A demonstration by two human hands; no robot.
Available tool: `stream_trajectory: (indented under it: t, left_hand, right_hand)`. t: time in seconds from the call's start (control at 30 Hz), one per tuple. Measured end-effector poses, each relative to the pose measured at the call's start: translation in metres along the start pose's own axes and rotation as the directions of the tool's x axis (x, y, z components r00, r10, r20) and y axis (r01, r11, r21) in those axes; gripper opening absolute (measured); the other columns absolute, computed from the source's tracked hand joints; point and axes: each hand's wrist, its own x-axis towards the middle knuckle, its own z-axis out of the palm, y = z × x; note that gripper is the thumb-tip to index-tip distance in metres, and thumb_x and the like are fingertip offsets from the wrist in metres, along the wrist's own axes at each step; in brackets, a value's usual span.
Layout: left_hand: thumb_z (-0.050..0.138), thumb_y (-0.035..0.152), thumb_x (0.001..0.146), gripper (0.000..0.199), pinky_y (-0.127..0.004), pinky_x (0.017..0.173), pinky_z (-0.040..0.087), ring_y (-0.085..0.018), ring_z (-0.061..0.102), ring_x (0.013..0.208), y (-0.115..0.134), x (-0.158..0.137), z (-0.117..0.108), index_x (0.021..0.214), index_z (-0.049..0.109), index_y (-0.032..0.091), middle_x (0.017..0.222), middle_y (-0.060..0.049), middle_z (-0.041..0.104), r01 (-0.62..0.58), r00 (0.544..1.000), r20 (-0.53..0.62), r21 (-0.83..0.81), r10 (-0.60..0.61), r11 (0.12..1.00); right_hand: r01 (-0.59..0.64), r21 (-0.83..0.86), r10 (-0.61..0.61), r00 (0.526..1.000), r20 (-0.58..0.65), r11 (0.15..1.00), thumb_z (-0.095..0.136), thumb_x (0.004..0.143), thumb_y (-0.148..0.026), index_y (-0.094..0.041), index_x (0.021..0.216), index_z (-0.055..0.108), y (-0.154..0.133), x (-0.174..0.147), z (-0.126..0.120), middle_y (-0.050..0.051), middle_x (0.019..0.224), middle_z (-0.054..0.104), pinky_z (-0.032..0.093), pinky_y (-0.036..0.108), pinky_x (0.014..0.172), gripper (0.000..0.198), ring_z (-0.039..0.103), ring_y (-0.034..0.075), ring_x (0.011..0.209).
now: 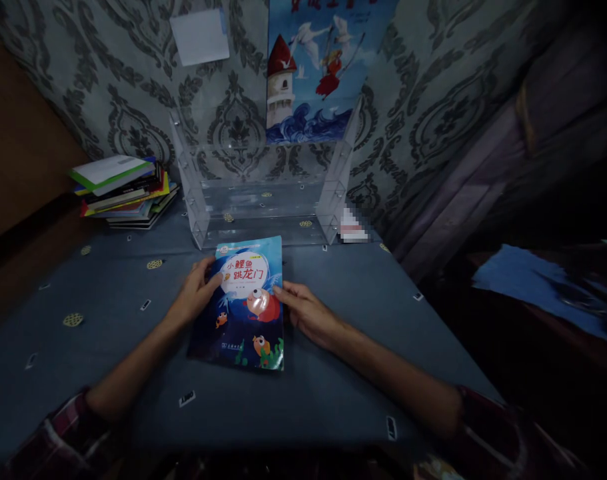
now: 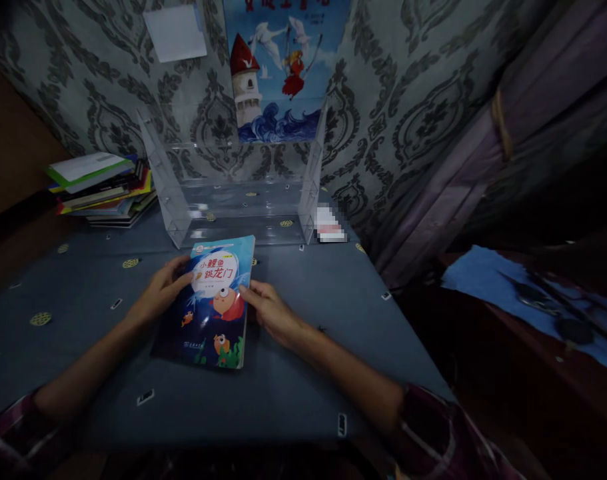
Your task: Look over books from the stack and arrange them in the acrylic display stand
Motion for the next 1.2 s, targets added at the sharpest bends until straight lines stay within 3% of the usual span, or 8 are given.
stream_trajectory:
  t: [0.17, 0.5, 0.77, 0.83, 0.93, 1.03, 1.1, 1.2]
  left_hand:
    - [0.050, 0.041, 0.094, 0.046, -0.053, 0.114, 0.038, -0.032, 0.045, 0.135, 0.011, -0.014, 0.006, 0.130, 0.058, 0.015, 0.140, -0.018, 0.050, -0.285, 0.958, 0.113, 0.356, 0.262, 0.890]
    - [0.050, 0.056, 0.097, 0.057, -0.057, 0.115, 0.035, -0.034, 0.041, 0.142, 0.029, -0.031, 0.012, 0.139, 0.055, 0.018, 0.149, -0.017, 0.049, -0.361, 0.912, 0.355, 0.453, 0.207, 0.815]
    - [0.041, 0.045, 0.102, 0.049, -0.054, 0.119, 0.029, -0.030, 0.035, 0.147, 0.057, -0.030, 0.027, 0.141, 0.052, 0.018, 0.154, -0.015, 0.043, -0.488, 0.818, 0.526, 0.421, 0.233, 0.765]
    - [0.038, 0.038, 0.103, 0.045, -0.058, 0.119, 0.026, -0.030, 0.032, 0.148, 0.060, -0.031, 0.034, 0.142, 0.051, 0.018, 0.155, -0.014, 0.043, -0.504, 0.807, 0.544, 0.432, 0.230, 0.747]
    - [0.036, 0.031, 0.103, 0.044, -0.061, 0.119, 0.027, -0.029, 0.031, 0.149, 0.059, -0.030, 0.041, 0.143, 0.049, 0.018, 0.153, -0.013, 0.045, -0.538, 0.800, 0.547, 0.473, 0.246, 0.697]
    - [0.037, 0.026, 0.102, 0.043, -0.058, 0.118, 0.030, -0.030, 0.035, 0.146, 0.053, -0.024, 0.042, 0.142, 0.050, 0.014, 0.151, -0.015, 0.047, -0.533, 0.835, 0.487, 0.594, 0.258, 0.603]
    - [0.039, 0.023, 0.101, 0.043, -0.057, 0.116, 0.033, -0.032, 0.040, 0.143, 0.046, -0.017, 0.040, 0.140, 0.051, 0.010, 0.149, -0.018, 0.048, -0.473, 0.880, 0.403, 0.696, 0.251, 0.540]
    - [0.041, 0.025, 0.100, 0.041, -0.057, 0.113, 0.037, -0.034, 0.046, 0.138, 0.035, -0.008, 0.036, 0.136, 0.052, 0.007, 0.147, -0.022, 0.049, -0.396, 0.917, 0.307, 0.772, 0.253, 0.497]
  right_hand:
    - [-0.033, 0.021, 0.034, 0.999, -0.008, 0.999, 0.081, 0.075, -0.052, -0.015, 0.096, 0.069, -0.002, -0.002, -0.001, 0.007, 0.090, 0.076, 0.056, 0.029, 0.069, 0.045, 0.070, 0.015, 0.071]
    - [-0.266, 0.007, 0.248, 0.910, 0.331, 0.964, 0.076, 0.081, -0.055, -0.012, 0.095, 0.066, -0.001, -0.019, 0.005, 0.008, 0.082, 0.076, 0.060, 0.027, 0.070, 0.046, 0.075, 0.017, 0.074]
    - [-0.319, -0.294, 0.421, 0.806, 0.416, 0.901, 0.067, 0.081, -0.067, -0.012, 0.083, 0.065, -0.003, -0.022, 0.001, 0.006, 0.067, 0.072, 0.055, 0.022, 0.051, 0.055, 0.070, 0.014, 0.056]
    - [-0.257, -0.412, 0.423, 0.821, 0.384, 0.874, 0.062, 0.085, -0.066, -0.013, 0.078, 0.064, -0.007, -0.023, -0.004, 0.004, 0.063, 0.069, 0.049, 0.020, 0.045, 0.054, 0.066, 0.012, 0.050]
    - [-0.053, -0.562, 0.221, 0.946, 0.236, 0.826, 0.054, 0.093, -0.055, -0.014, 0.074, 0.063, -0.013, -0.024, -0.013, 0.001, 0.061, 0.065, 0.040, 0.019, 0.041, 0.046, 0.057, 0.009, 0.043]
    - [0.196, -0.783, -0.194, 0.976, 0.098, 0.591, 0.050, 0.097, -0.034, -0.016, 0.070, 0.061, -0.016, -0.024, -0.018, 0.000, 0.061, 0.061, 0.042, 0.022, 0.049, 0.035, 0.054, 0.010, 0.048]
    - [0.345, -0.880, -0.438, 0.880, 0.183, 0.325, 0.049, 0.097, -0.025, -0.016, 0.075, 0.064, -0.015, -0.024, -0.018, 0.003, 0.069, 0.064, 0.048, 0.027, 0.061, 0.029, 0.059, 0.014, 0.062]
    - [0.497, -0.867, -0.551, 0.716, 0.428, -0.028, 0.048, 0.100, -0.022, -0.014, 0.098, 0.070, -0.009, -0.020, -0.016, 0.011, 0.095, 0.070, 0.054, 0.037, 0.082, 0.024, 0.063, 0.021, 0.090]
